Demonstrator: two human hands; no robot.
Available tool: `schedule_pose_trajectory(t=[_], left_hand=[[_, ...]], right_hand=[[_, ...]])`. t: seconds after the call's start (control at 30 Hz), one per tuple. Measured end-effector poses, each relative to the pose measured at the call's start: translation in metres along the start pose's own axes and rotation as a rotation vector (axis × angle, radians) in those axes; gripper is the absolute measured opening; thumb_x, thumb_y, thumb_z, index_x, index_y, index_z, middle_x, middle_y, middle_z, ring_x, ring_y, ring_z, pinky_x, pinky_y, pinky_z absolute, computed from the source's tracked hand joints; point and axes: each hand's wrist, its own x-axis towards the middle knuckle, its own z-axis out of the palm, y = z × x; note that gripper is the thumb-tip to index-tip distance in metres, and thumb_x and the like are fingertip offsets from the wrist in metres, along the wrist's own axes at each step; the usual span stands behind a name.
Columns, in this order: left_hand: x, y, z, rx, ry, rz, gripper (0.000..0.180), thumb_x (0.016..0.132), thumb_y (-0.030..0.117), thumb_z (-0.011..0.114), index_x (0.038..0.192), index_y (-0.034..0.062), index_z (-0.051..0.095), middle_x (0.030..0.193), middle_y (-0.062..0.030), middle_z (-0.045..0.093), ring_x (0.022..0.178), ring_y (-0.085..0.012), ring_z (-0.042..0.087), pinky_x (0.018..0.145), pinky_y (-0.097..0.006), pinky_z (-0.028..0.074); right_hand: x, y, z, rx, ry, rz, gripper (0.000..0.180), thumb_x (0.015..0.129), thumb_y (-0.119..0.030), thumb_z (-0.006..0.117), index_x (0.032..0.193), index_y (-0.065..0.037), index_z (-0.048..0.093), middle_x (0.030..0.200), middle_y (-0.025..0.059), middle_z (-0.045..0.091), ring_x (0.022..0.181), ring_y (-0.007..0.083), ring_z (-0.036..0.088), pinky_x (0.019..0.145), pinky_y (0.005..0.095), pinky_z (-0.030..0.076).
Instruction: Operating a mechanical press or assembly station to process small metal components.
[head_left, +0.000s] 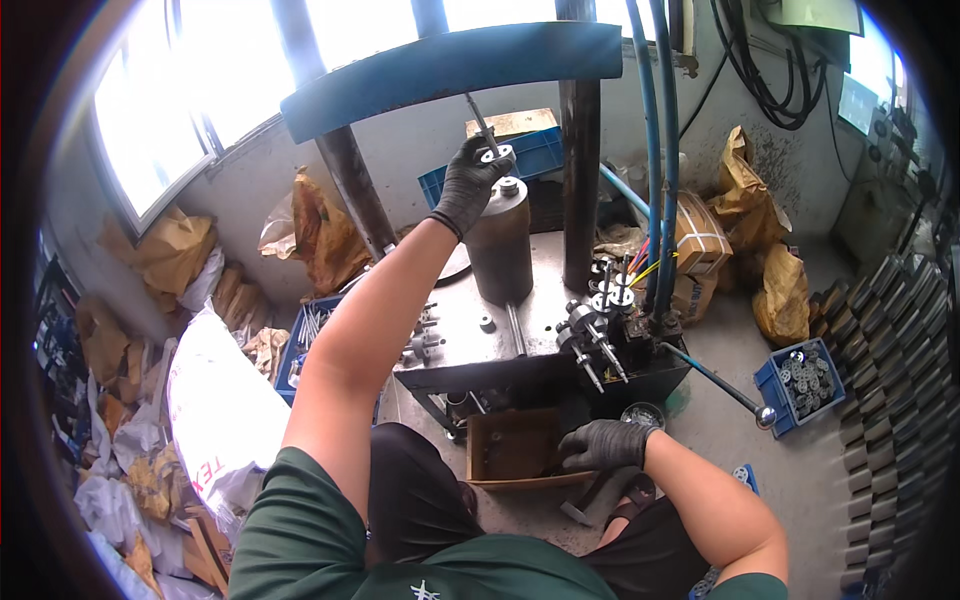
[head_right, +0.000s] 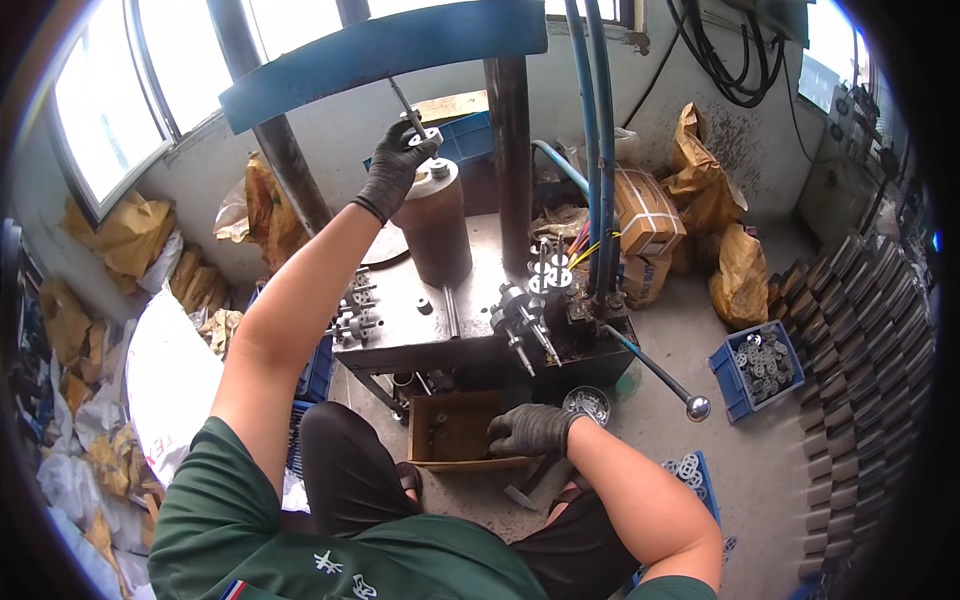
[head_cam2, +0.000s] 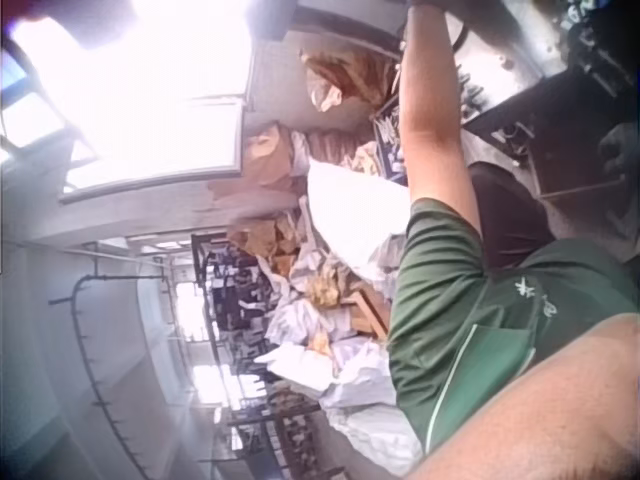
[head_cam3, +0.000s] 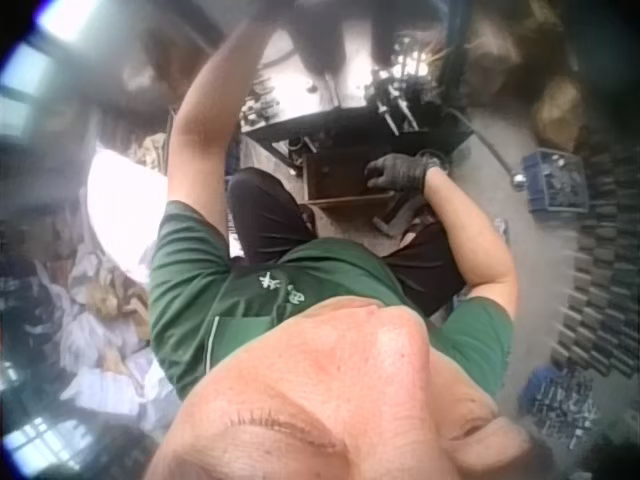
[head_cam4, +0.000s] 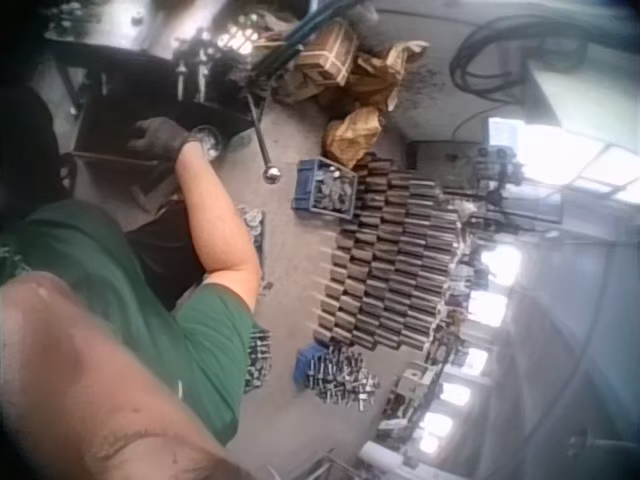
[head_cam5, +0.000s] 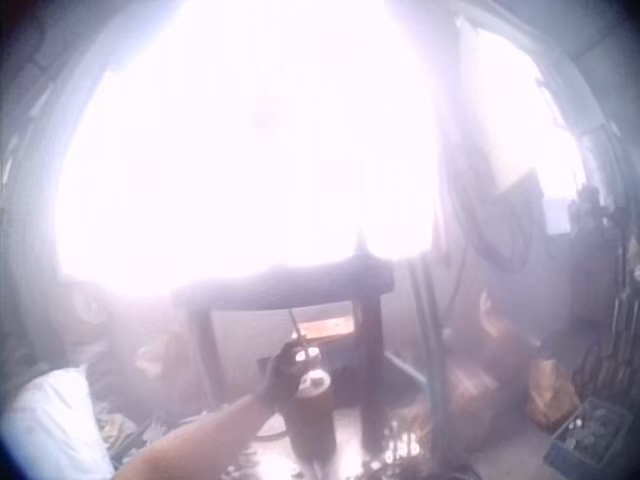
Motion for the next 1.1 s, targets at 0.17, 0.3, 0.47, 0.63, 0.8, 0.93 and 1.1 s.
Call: schedule_pose_trajectory(t=[0.17,0.3,0.47,0.63,0.8,0.93,1.1], left_hand=[[0.007,-0.022,-0.006,-0.104,-0.02,0.0,0.062,0.085,0.008,0.086,0.138,0.0055,0.054,0.118,-0.0108,0.07,0.105,-0.0175,0.067,0.088,-0.03,0.058],[0.001,-0.007,0.006,0.004,-0.022,-0.028,0.067,0.085,0.024,0.089,0.139,0.0019,0.056,0.121,-0.0131,0.069,0.11,-0.0199,0.065,0.098,-0.034,0.054],[0.003,-0.006,-0.004,0.079,-0.082,-0.01,0.065,0.085,0.024,0.089,0.136,-0.0002,0.058,0.121,-0.0135,0.068,0.108,-0.0191,0.066,0.094,-0.033,0.056],[-0.001,-0.004,0.003,0.034,-0.068,-0.05,0.063,0.083,0.011,0.087,0.138,-0.0005,0.058,0.115,-0.0123,0.07,0.095,-0.0167,0.07,0.076,-0.028,0.061],[-0.011,0.008,0.012,0.081,-0.068,-0.053,0.062,0.087,0.026,0.087,0.136,-0.0004,0.059,0.115,-0.0125,0.07,0.098,-0.0165,0.068,0.083,-0.03,0.061],[0.0,-0.008,0.001,0.386,-0.028,0.085,0.064,0.086,0.025,0.086,0.138,0.0,0.058,0.113,-0.0135,0.071,0.098,-0.0169,0.069,0.085,-0.03,0.061],[-0.012,0.006,0.008,0.219,0.014,-0.024,0.064,0.086,0.024,0.086,0.139,0.001,0.058,0.112,-0.0137,0.072,0.094,-0.0169,0.071,0.083,-0.03,0.061]], right_hand=[[-0.007,-0.004,-0.001,0.019,0.02,-0.005,0.051,0.095,-0.044,0.065,0.133,-0.011,0.068,0.124,0.0186,0.072,0.115,0.0357,0.068,0.104,0.0438,0.051],[-0.022,-0.009,0.004,-0.04,0.005,0.004,0.051,0.095,-0.043,0.063,0.133,-0.009,0.067,0.122,0.0185,0.072,0.114,0.036,0.068,0.103,0.0454,0.051],[-0.025,-0.021,0.008,-0.122,-0.026,0.062,0.051,0.095,-0.042,0.063,0.132,-0.009,0.067,0.12,0.018,0.072,0.112,0.0362,0.068,0.1,0.0465,0.052],[-0.034,-0.018,0.014,-0.177,0.027,-0.011,0.051,0.094,-0.043,0.063,0.132,-0.009,0.067,0.115,0.0197,0.071,0.108,0.0367,0.069,0.098,0.0477,0.052],[-0.057,-0.018,0.007,-0.151,0.136,-0.016,0.046,0.093,-0.038,0.067,0.125,-0.005,0.068,0.108,0.0204,0.07,0.103,0.0389,0.069,0.091,0.0481,0.054],[-0.078,-0.044,-0.011,-0.198,0.288,-0.02,0.039,0.088,-0.031,0.072,0.115,-0.002,0.07,0.105,0.0198,0.071,0.098,0.0401,0.068,0.086,0.0475,0.055],[-0.132,-0.093,-0.049,-0.356,0.728,-0.065,0.034,0.084,-0.024,0.075,0.11,-0.003,0.071,0.102,0.0179,0.07,0.097,0.0377,0.068,0.086,0.0466,0.055]])
